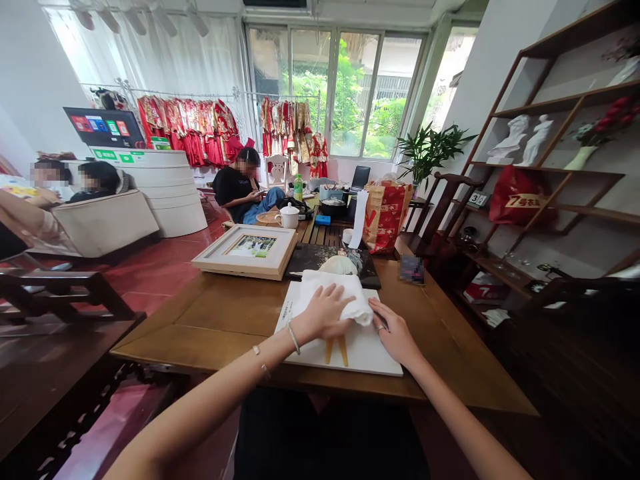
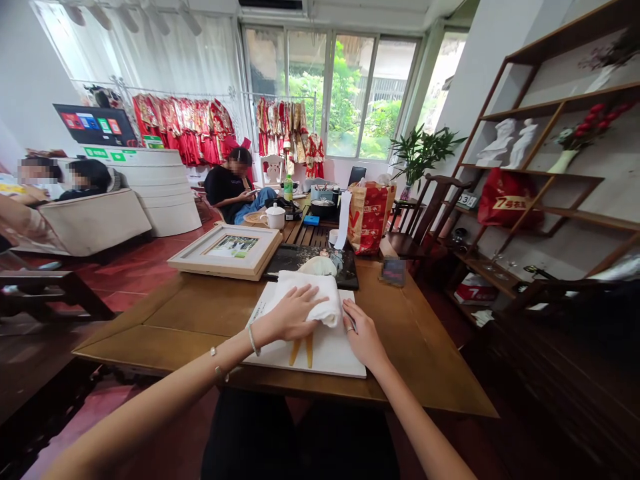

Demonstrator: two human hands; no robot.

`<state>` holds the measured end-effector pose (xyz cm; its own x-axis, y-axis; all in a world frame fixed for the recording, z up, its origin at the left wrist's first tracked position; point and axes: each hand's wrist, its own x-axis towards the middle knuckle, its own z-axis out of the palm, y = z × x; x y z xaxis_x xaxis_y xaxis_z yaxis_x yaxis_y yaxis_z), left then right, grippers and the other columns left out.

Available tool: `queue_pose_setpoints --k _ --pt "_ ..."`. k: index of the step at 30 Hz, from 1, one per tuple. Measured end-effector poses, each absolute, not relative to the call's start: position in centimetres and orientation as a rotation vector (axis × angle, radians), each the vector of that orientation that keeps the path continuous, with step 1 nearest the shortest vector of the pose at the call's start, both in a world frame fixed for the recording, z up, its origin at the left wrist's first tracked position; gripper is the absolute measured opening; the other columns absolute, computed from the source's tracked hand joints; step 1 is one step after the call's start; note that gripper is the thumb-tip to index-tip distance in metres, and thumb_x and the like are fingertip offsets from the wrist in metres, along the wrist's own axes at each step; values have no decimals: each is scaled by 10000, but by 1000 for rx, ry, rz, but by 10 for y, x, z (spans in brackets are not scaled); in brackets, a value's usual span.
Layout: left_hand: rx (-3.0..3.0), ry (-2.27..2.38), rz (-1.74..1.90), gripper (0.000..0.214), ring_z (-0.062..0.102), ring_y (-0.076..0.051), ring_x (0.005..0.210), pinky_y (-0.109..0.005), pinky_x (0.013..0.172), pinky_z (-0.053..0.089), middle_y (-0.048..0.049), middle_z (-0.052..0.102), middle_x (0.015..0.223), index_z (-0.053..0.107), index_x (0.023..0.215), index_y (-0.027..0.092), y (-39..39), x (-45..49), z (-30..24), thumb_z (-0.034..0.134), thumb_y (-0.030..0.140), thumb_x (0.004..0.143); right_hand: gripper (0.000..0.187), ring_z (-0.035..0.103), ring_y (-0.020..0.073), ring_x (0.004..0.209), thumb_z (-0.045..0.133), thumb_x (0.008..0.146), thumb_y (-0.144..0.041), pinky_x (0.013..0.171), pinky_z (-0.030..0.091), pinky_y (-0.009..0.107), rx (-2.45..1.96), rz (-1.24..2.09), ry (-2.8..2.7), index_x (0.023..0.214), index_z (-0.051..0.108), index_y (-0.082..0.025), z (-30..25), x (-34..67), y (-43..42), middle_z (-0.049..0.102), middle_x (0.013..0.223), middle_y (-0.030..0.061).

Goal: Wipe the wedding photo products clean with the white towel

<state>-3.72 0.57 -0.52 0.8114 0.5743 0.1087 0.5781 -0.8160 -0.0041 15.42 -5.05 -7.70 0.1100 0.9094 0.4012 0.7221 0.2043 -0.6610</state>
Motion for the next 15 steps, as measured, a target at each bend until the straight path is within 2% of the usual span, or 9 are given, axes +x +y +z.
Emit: queue_pose_setpoints --k 7,11,15 --pt "-3053 -884 -96 720 157 -388 1335 -582 1042 167 -166 256 1447 312 1374 194 -64 -67 -4 570 421 741 371 482 236 1230 424 853 -225 1058 356 449 -1553 247 -1661 1165 609 -149 -78 158 -42 557 1286 128" --pt "-3090 -804 -118 800 98 -390 1347 -588 1051 127 -167 163 1483 235 1403 206 -85 -78 -7 557 501 734 366 496 238 1217 424 850 -224 1052 366 447 -1531 235 -1662 1142 622 -124 -79 160 -38 568 1268 150" --pt "-3069 -819 -158 737 150 -376 1341 -570 1044 175 -158 227 1461 261 1395 224 -72 -74 -9 534 492 765 371 491 239 1222 421 854 -230 1052 363 450 -1542 237 -1678 1152 614 -122 -75 158 -43 564 1274 148"
